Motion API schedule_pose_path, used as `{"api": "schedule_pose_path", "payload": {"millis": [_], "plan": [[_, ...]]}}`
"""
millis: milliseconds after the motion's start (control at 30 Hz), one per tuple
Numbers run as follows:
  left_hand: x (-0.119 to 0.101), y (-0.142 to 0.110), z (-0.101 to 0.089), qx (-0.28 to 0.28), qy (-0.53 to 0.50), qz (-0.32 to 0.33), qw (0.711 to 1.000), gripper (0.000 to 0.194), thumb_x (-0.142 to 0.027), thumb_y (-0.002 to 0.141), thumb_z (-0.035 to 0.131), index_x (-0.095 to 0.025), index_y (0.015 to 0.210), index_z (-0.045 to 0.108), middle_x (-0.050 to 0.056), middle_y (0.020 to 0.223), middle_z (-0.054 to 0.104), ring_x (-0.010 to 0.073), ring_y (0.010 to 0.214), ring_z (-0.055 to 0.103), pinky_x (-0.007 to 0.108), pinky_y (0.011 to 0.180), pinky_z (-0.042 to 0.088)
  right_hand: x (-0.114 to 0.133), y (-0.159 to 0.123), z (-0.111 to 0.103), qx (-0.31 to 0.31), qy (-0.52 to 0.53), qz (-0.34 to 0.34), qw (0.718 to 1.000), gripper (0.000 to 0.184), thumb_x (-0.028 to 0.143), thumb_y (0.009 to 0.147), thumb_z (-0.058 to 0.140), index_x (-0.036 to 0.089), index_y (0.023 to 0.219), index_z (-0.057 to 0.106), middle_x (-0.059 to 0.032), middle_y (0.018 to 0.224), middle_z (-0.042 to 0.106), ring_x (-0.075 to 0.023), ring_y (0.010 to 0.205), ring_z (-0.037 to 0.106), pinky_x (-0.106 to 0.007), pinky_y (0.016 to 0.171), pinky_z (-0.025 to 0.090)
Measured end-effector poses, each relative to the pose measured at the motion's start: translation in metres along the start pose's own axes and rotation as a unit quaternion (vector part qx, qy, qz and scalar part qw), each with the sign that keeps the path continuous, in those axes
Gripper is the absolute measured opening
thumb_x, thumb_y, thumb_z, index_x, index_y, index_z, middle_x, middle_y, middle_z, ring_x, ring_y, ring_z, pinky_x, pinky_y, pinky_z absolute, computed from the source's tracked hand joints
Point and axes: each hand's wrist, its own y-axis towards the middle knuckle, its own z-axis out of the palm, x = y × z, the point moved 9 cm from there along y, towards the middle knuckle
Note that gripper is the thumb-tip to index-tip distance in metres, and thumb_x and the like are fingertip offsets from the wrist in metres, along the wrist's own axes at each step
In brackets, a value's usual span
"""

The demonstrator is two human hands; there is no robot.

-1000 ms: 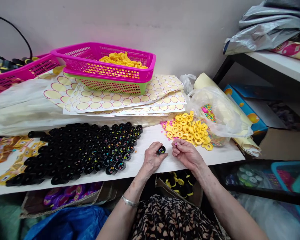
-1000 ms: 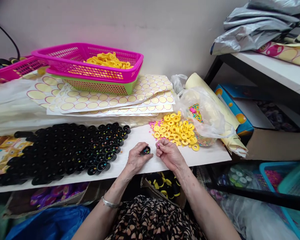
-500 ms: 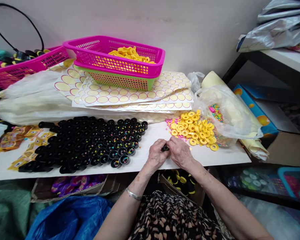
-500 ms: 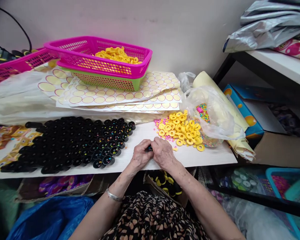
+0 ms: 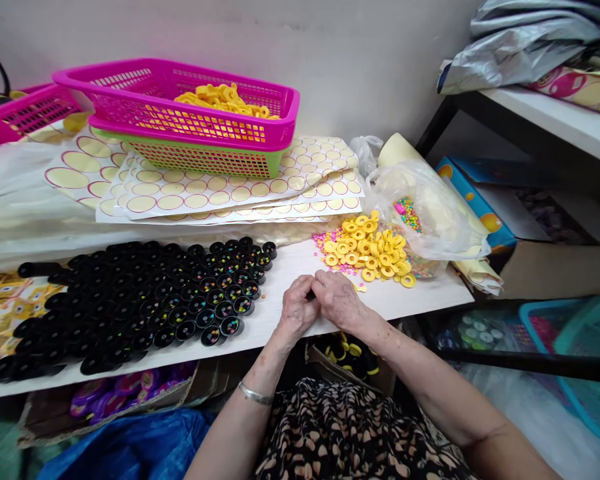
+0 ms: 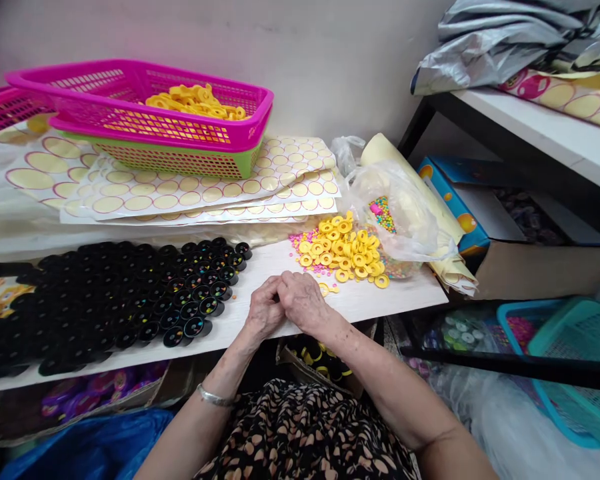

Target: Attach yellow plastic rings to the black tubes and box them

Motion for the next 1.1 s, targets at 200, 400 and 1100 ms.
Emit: {"api": "schedule_pose_path", "payload": {"millis": [200,400,1100], "plan": [[-0.001,0.000,0.002,0.012,0.018,0.002,1.000,0.021,-0.012,0.067,0.059,-0.019,0.087,0.060,0.002,0.086,0.058,0.0155,0.082,0.054,0.027,0.075,0.043,-0.033,-0.016,-0.016,-0.128,0.281,0.073,0.948,0.016,0.015,0.085,0.044,0.018,0.085,0.059,-0.0019,0.076,0.052,-0.0138,0.071,0.052,-0.025,0.064,0.042],[0.006,-0.001,0.001,-0.001,0.029,0.003,1.000,0.030,-0.021,0.064,0.069,-0.018,0.092,0.060,0.004,0.090,0.058,0.0167,0.085,0.056,0.029,0.077,0.045,-0.086,-0.065,-0.020,-0.177,0.183,0.193,0.948,0.012,0.023,0.081,0.051,0.019,0.089,0.059,-0.0064,0.088,0.056,-0.0204,0.085,0.051,-0.033,0.074,0.043],[-0.040,-0.041,-0.024,-0.054,-0.160,-0.131,0.977,0.018,-0.028,0.072,0.064,-0.015,0.085,0.067,0.003,0.073,0.061,0.0112,0.064,0.053,0.022,0.058,0.044,-0.050,-0.078,0.000,-0.051,0.561,0.218,0.797,0.022,0.035,0.086,0.045,0.018,0.080,0.057,-0.0009,0.070,0.056,-0.0139,0.064,0.049,-0.026,0.060,0.039]]}}
